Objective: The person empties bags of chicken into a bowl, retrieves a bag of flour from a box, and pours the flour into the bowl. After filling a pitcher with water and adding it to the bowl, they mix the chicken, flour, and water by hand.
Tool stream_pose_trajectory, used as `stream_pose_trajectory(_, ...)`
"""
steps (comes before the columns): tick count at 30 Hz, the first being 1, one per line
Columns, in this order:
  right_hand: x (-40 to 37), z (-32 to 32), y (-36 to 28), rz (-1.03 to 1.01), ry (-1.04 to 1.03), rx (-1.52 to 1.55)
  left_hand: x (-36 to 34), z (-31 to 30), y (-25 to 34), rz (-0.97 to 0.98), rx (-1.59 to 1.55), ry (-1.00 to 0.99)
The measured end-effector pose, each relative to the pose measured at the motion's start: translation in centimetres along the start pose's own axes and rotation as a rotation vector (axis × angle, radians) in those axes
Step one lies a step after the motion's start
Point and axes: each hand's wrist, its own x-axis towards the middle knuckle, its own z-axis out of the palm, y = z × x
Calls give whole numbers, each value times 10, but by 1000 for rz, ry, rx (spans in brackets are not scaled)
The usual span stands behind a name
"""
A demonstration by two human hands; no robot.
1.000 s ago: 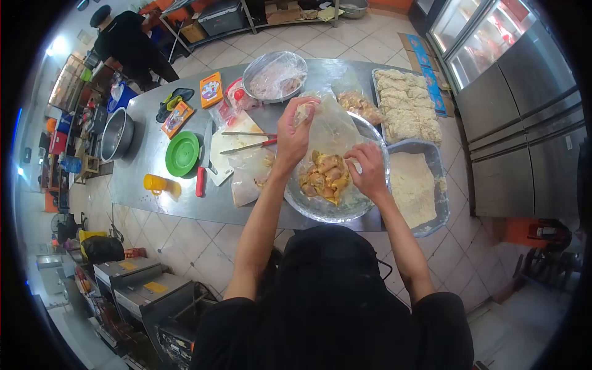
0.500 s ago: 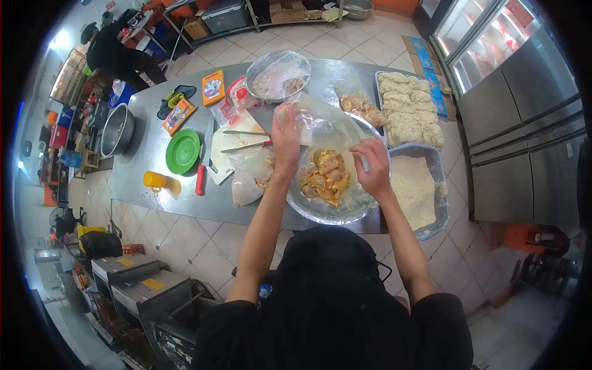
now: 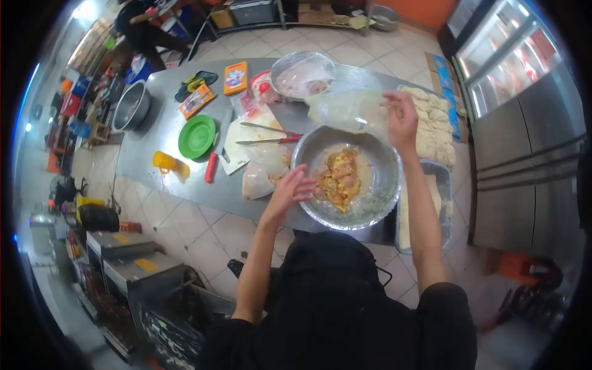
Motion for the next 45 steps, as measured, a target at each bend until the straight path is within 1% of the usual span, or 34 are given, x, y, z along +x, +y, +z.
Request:
stream_pose_trajectory(1, 12, 6, 7, 48, 2, 32, -12, -4, -2, 11, -11, 25)
stream_pose_trajectory(2, 24, 13, 19, 36, -18, 52, -26, -8, -2, 17, -2, 51)
stream_pose_trajectory(5, 48, 35, 76, 67, -132, 90, -61, -23, -15, 30, -33, 174)
stream_pose_trajectory(7, 58, 50, 127, 295, -314, 77, -84, -36, -35, 39, -85, 284)
stream_pose_trajectory(9, 53, 60, 188, 16, -439, -313, -103, -56, -71, 78, -69, 484)
stream_pose_trajectory(10, 51, 62, 208, 63, -583, -460, -113, -63, -84, 90, -103, 549)
stream_pose_trajectory(11, 46, 67, 235, 94, -562, -514, -126, -68, -98, 83, -75, 647)
stream_pose_trajectory(14, 41, 84, 230, -96, -377, -398, -161, -68, -137, 25, -108, 911)
stream_pose_trajectory(15, 39, 87, 207, -112, -389, -390, -175, -70, -150, -28, -104, 974)
stream_pose_trajectory(16, 31, 96, 196, -30, -344, -286, -186, -69, -163, -53, -119, 1052)
stream_pose_trajectory(17, 20, 98, 163, 35, -345, -218, -193, -70, -177, -79, -130, 1121)
stream_pose_trajectory(18, 8, 98, 130, 46, -351, -111, -197, -77, -201, -62, -76, 1211)
stream_pose_trajectory(19, -5, 100, 94, 63, -338, -124, -202, -81, -233, -50, -19, 1296)
stream_pose_trajectory(20, -16, 101, 62, 82, -311, -145, -210, -82, -262, -61, -57, 1346)
stream_pose_trajectory(22, -33, 104, 12, -3, -313, -140, -222, -89, -311, -161, 295, 1481)
stream_pose_trajectory(23, -45, 108, -10, -19, -294, -73, -230, -91, -336, -164, 269, 1514)
stream_pose_trajectory(25, -65, 125, -42, -59, -295, 19, -254, -83, -385, -349, 235, 1569)
stream_pose_trajectory(26, -78, 138, -52, -81, -285, 96, -268, -76, -399, -350, 203, 1601)
stream_pose_trajectory(28, -104, 166, -97, -122, -308, 204, -295, -57, -430, -537, -83, 1626)
stream_pose_trajectory(30, -140, 207, -158, -51, -508, 272, -312, -40, -474, -525, -182, 1685)
stream_pose_trajectory(31, -158, 234, -175, -115, -631, 337, -318, -30, -486, -510, -253, 1710)
stream_pose_trajectory(32, -183, 260, -194, -126, -694, 416, -326, -26, -499, -585, -332, 1667)
stream_pose_trajectory(33, -199, 291, -200, -198, -855, 461, -333, -19, -506, -593, -391, 1702)
stream_pose_trajectory(34, -227, 301, -253, -10, -989, 600, -337, -11, -513, -549, -421, 1796)
stream_pose_trajectory(35, -252, 310, -284, 21, -1125, 717, -339, -2, -519, -506, -448, 1892)
stream_pose_trajectory(36, -275, 341, -280, -35, -1242, 803, -346, 5, -508, -501, -592, 1920)
stream_pose_trajectory(37, -298, 361, -288, -62, -1298, 829, -347, 13, -506, -506, -650, 1960)
stream_pose_trajectory(39, -341, 389, -315, -452, -1503, 1000, -341, 27, -503, -375, -760, 2155)
stream_pose_trajectory(40, -363, 394, -331, -487, -1552, 1031, -337, 35, -499, -321, -886, 2183)
stream_pose_trajectory(41, -383, 393, -344, -366, -1702, 1059, -328, 47, -500, -319, -942, 2218)
stream_pose_trajectory(42, -400, 394, -354, -238, -1849, 1071, -315, 57, -501, -169, -1097, 2282)
stream_pose_trajectory(43, -416, 404, -357, -268, -1893, 1089, -301, 63, -502, -5, -1240, 2340)
stream_pose_trajectory(44, -433, 414, -359, -303, -2009, 1073, -286, 72, -502, 5, -1277, 2373)
stream_pose_trajectory(45, -454, 428, -356, -340, -2124, 1052, -265, 84, -504, -46, -1310, 2440)
